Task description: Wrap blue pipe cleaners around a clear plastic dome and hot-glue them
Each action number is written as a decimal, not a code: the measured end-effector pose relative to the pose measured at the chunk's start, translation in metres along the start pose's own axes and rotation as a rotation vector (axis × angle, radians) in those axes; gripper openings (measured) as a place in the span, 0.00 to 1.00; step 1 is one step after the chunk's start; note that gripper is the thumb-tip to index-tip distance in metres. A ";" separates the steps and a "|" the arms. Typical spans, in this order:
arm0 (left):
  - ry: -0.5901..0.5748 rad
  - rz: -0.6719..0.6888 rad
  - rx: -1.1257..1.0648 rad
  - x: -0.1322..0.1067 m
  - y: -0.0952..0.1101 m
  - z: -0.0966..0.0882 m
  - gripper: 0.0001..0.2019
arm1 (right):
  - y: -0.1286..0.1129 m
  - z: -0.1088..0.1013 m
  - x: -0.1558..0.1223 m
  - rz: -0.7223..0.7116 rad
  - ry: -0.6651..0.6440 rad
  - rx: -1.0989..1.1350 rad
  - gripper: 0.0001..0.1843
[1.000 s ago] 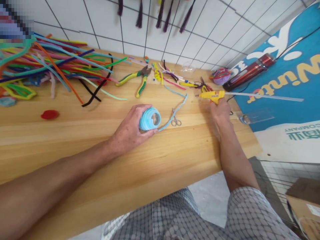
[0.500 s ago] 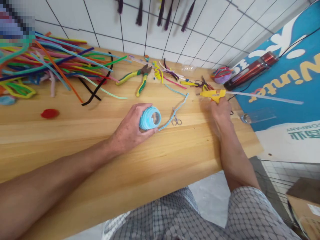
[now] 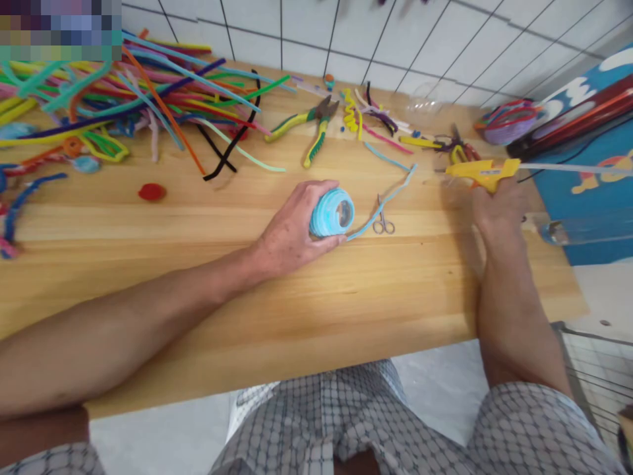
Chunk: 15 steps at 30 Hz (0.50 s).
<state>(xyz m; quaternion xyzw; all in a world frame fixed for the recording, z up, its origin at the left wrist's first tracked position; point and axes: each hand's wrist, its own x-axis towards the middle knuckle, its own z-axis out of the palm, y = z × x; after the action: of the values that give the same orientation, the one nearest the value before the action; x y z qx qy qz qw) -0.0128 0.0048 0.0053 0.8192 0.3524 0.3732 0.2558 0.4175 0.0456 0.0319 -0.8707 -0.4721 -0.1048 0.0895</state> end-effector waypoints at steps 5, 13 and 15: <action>-0.028 -0.065 0.026 0.000 0.001 -0.001 0.41 | -0.002 -0.002 -0.001 0.006 -0.058 0.064 0.29; -0.019 -0.032 0.014 -0.001 0.000 -0.003 0.41 | -0.008 -0.008 -0.003 0.037 -0.070 0.056 0.28; -0.015 -0.026 0.008 -0.002 -0.001 -0.003 0.41 | -0.006 -0.008 -0.002 0.020 -0.079 0.027 0.29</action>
<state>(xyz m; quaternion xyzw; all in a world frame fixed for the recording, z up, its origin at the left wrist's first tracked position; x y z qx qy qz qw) -0.0159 0.0045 0.0055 0.8183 0.3625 0.3625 0.2599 0.4110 0.0449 0.0397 -0.8777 -0.4676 -0.0630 0.0835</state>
